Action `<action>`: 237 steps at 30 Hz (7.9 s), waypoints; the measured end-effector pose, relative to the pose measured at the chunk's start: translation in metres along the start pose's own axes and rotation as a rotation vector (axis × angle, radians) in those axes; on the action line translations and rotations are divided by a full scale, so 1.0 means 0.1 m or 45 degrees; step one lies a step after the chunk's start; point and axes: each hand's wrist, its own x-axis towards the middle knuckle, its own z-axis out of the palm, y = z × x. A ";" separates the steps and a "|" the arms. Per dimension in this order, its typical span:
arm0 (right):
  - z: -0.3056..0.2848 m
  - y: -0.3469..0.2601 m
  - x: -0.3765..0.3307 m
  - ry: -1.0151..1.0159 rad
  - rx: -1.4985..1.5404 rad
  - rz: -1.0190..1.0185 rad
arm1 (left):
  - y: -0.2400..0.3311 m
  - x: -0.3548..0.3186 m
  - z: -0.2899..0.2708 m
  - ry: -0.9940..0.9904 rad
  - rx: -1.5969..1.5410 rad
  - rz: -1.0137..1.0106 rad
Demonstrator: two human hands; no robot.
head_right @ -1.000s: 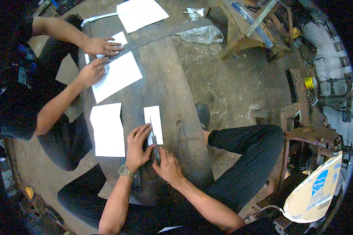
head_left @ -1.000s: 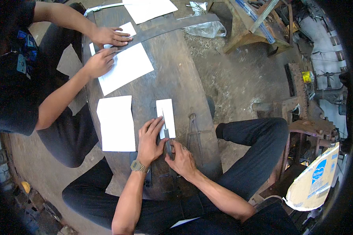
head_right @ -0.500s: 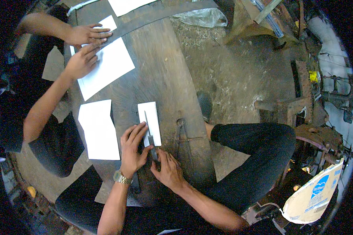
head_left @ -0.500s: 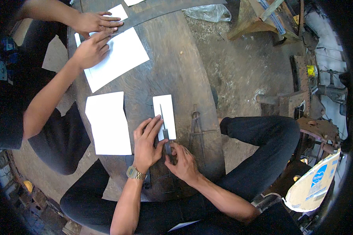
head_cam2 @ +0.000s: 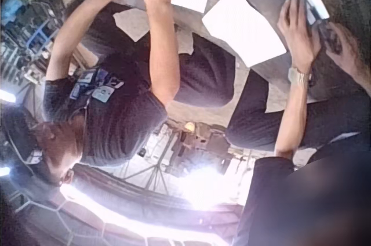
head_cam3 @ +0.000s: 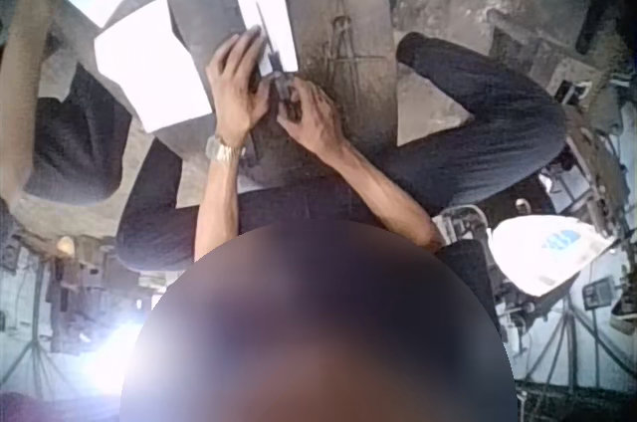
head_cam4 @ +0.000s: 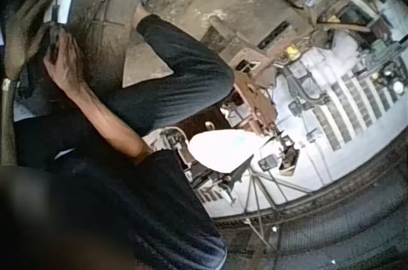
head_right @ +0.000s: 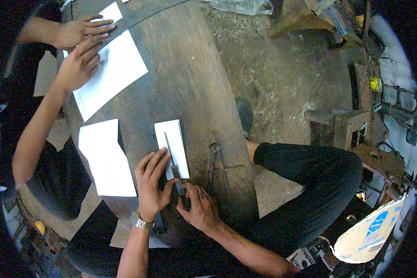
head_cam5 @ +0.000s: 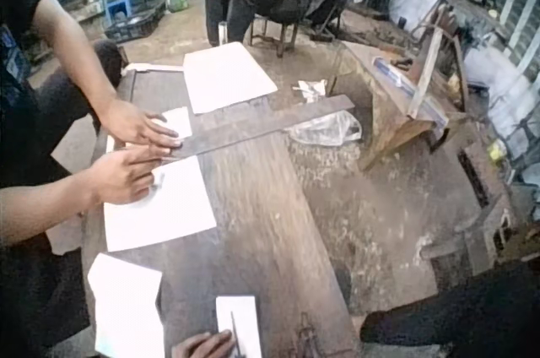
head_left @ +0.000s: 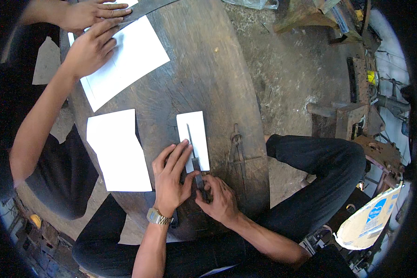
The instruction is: The person uses a caliper to measure a small rectangular piece of paper and then uses a compass to mark points on it. The person repeats this process on several pieces of paper while another person works nearby.
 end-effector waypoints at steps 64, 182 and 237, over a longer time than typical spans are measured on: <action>-0.01 0.00 0.01 -0.019 0.042 0.016 | -0.04 -0.01 0.02 -0.003 -0.014 -0.022; -0.03 -0.01 -0.04 -0.082 0.090 0.089 | 0.12 0.03 -0.03 -0.013 0.064 -0.036; -1.05 0.24 0.01 -0.148 -0.234 0.432 | 0.24 0.01 -0.03 0.047 0.207 0.033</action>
